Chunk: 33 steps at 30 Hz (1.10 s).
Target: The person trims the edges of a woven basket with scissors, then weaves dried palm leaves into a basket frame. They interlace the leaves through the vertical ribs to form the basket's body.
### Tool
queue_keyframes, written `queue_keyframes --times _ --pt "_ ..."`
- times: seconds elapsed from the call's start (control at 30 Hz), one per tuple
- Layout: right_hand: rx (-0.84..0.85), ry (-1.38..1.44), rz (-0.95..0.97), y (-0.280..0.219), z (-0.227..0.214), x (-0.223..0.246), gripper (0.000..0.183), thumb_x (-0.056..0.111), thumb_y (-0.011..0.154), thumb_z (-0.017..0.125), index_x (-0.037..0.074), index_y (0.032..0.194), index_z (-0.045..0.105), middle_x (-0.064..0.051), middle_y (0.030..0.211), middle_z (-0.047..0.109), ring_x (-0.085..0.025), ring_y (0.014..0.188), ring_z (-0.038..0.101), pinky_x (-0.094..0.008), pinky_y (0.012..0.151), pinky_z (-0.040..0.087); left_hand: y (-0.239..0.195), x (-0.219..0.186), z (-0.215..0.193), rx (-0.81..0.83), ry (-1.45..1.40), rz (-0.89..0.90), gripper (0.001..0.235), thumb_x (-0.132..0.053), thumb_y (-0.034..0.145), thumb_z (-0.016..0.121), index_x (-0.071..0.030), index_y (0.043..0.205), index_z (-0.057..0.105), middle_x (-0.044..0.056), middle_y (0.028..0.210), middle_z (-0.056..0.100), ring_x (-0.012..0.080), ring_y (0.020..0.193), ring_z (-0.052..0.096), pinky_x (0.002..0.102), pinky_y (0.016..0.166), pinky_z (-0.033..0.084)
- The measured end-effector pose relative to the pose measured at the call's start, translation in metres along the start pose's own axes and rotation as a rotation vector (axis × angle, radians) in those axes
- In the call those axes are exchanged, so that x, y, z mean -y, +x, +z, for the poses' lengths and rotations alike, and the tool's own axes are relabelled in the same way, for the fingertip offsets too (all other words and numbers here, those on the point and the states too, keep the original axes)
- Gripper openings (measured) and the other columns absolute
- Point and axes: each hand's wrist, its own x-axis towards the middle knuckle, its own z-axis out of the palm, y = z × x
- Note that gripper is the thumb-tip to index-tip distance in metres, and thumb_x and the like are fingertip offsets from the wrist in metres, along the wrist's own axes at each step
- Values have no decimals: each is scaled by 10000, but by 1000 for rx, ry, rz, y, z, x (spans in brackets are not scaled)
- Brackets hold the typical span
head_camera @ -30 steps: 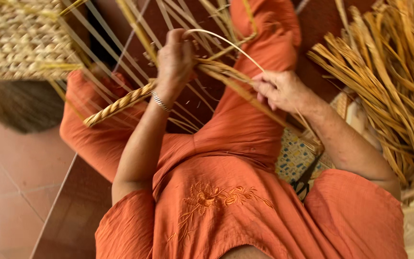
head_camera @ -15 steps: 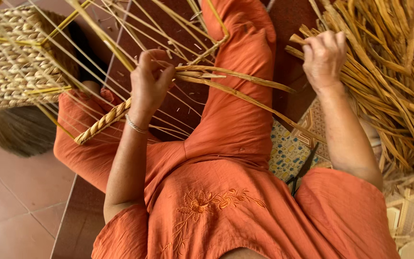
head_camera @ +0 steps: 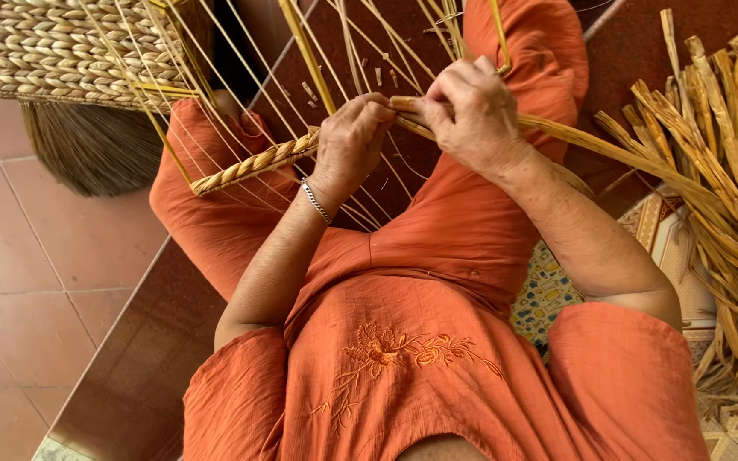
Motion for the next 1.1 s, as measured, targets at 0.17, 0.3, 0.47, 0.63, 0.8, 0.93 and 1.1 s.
queue_keyframes --times 0.17,0.3,0.47,0.63,0.8,0.93,1.1 --pt "158 18 117 -3 10 6 202 207 957 788 81 866 658 -45 818 615 -211 806 560 -403 713 507 -5 -5 -7 -57 70 88 126 -84 937 724 -90 976 605 117 1223 688 225 966 733 325 748 639" --pt "103 -115 2 -1 33 -13 233 207 916 813 102 828 624 -34 784 594 -196 757 567 -395 712 525 -8 -3 -5 -49 67 130 143 -75 931 709 -91 985 577 119 1252 676 209 929 714 315 710 617" --pt "58 -314 -82 9 61 -20 183 87 993 764 67 928 594 -82 865 605 -147 681 575 -278 533 500 -4 13 18 39 134 33 150 -106 1057 684 -115 1002 546 50 891 665 140 665 589 287 565 527" --pt "192 164 120 -6 30 -21 184 123 966 780 19 985 629 -82 889 660 -159 704 632 -344 594 550 9 22 40 -49 39 -146 207 -167 1004 714 -113 1005 515 25 773 667 142 621 607 298 529 501" --pt "218 525 383 -19 5 -19 106 114 1002 760 49 1075 720 -14 921 722 -125 792 694 -301 712 572 21 22 50 -15 5 -352 543 -138 891 775 -26 1308 446 24 754 647 148 604 637 313 510 511" --pt "35 58 62 -24 3 -17 199 148 931 862 57 1056 737 -66 987 638 -190 888 606 -322 765 532 21 23 57 -165 128 -256 755 -114 815 792 24 1411 350 55 744 617 177 628 615 296 527 512" --pt "37 -263 -258 -11 3 -31 167 181 1048 826 209 1205 773 14 976 573 -182 997 474 -313 862 456 26 26 67 191 424 -236 148 -31 929 699 -46 1018 582 77 796 615 118 568 542 255 424 461"
